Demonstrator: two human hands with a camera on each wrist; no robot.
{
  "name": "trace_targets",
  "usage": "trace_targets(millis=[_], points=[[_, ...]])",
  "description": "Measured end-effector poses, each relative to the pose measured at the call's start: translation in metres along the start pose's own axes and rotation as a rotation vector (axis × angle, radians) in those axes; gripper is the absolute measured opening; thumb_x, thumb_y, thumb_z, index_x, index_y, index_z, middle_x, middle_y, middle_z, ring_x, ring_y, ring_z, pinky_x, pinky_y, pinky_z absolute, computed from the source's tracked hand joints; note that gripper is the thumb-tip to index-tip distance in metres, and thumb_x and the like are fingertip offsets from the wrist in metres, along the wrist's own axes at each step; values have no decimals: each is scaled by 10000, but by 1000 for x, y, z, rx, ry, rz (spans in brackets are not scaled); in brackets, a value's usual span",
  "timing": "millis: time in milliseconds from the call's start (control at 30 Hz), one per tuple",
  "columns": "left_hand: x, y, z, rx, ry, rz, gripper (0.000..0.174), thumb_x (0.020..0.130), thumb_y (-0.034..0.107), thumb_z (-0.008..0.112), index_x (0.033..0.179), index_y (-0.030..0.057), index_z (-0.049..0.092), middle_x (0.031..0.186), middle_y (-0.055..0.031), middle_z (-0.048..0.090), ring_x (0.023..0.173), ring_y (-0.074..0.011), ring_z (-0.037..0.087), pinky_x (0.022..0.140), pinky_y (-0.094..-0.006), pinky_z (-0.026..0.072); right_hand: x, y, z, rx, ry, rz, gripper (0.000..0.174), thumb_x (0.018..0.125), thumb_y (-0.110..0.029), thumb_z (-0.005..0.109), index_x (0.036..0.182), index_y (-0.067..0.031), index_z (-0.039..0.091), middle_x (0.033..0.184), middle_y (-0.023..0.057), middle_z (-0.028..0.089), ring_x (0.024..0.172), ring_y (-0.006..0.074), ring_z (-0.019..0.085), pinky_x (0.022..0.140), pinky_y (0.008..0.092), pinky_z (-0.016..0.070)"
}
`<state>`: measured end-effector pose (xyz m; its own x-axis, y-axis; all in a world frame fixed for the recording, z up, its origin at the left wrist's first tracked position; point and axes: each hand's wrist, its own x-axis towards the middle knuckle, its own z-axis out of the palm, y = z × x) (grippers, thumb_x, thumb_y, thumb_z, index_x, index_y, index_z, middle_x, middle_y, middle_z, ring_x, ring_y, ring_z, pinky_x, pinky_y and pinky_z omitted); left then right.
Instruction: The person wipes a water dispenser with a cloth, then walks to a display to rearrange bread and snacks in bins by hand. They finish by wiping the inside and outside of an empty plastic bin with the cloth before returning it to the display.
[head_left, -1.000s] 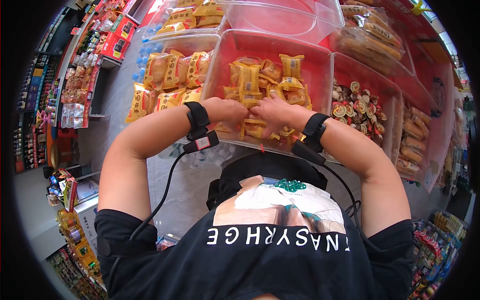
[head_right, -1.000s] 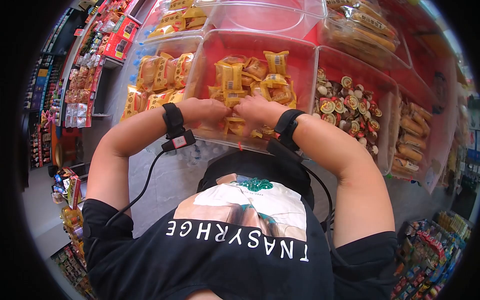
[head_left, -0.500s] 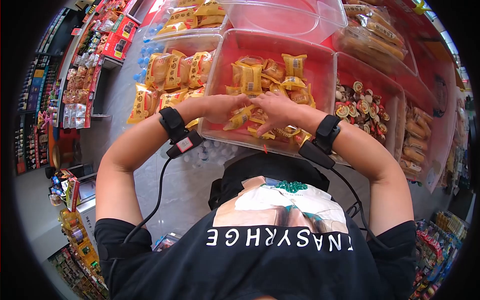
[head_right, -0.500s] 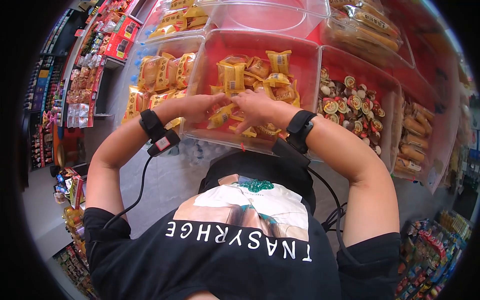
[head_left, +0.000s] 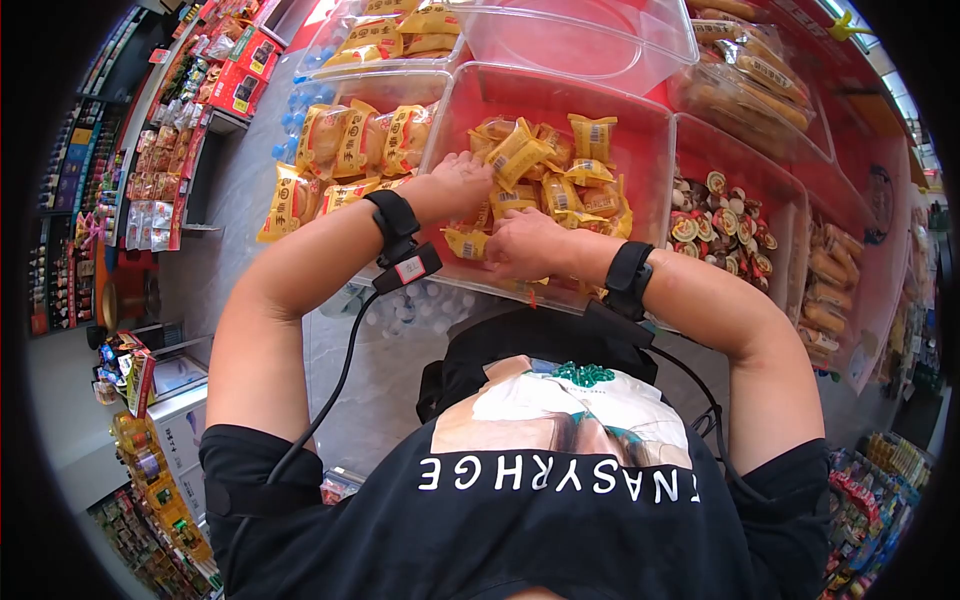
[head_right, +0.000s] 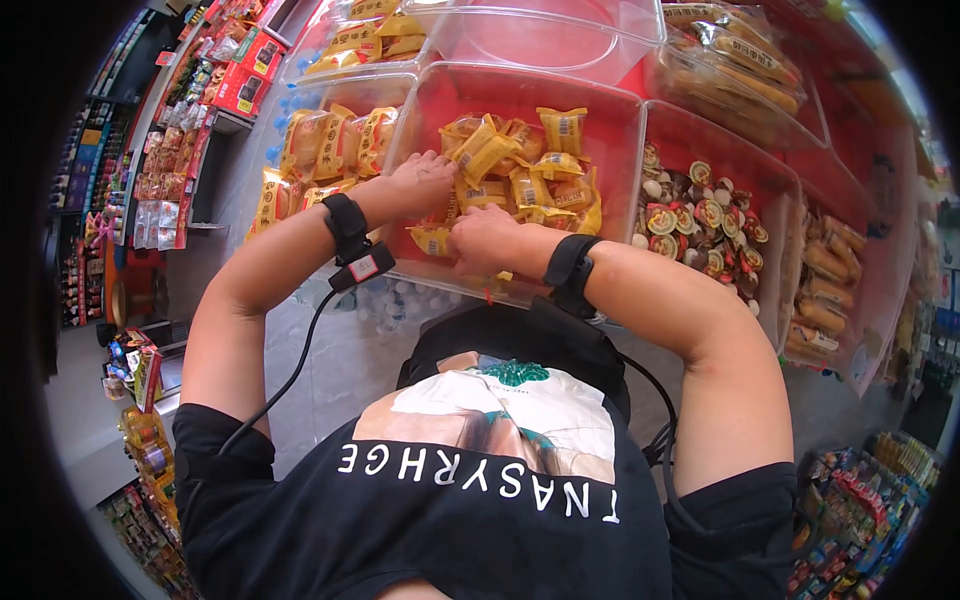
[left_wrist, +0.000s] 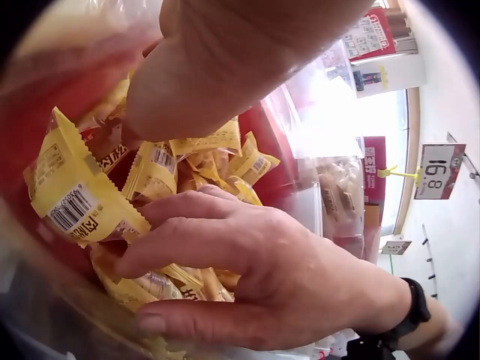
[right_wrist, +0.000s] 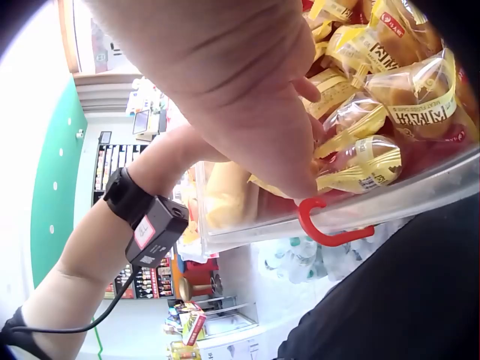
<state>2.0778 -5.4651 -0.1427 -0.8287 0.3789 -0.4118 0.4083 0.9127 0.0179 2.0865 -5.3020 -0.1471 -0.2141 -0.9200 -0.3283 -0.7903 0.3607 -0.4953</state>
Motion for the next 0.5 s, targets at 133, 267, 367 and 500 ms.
trace_targets(millis=[133, 267, 367, 500], points=[[11, 6, 0, -10, -101, -70, 552, 542, 123, 738, 1027, -11, 511, 1004, -147, 550, 1000, -301, 493, 843, -384, 374, -3, 1, -1, 72, -61, 5, 235, 729, -311, 613, 870, -125, 640, 871, 101, 593, 918, 274, 519, 808, 386, 408], [8, 8, -11, 23, -178, -61, 620, 509, 179, 782, 1027, -14, 501, 998, -144, 550, 994, -308, 492, 823, -391, 388, -6, 0, -2, 149, -76, 47, 247, 727, -295, 617, 864, -89, 619, 869, 111, 589, 915, 289, 517, 802, 383, 413], [1, 6, -1, -15, -90, -22, 602, 526, 160, 776, 1020, -7, 476, 977, -146, 550, 961, -320, 507, 790, -391, 418, -7, 3, -4, 191, -1, 97, 210, 725, -260, 612, 812, -69, 594, 841, 120, 584, 902, 297, 513, 794, 390, 415], [-17, 7, 4, -342, -158, 144, 589, 548, 112, 758, 1037, 16, 444, 962, -167, 545, 925, -342, 532, 777, -378, 441, -3, 15, -7, 119, 265, 276, 270, 710, -213, 601, 927, -59, 553, 942, 142, 556, 942, 312, 506, 794, 411, 420]])
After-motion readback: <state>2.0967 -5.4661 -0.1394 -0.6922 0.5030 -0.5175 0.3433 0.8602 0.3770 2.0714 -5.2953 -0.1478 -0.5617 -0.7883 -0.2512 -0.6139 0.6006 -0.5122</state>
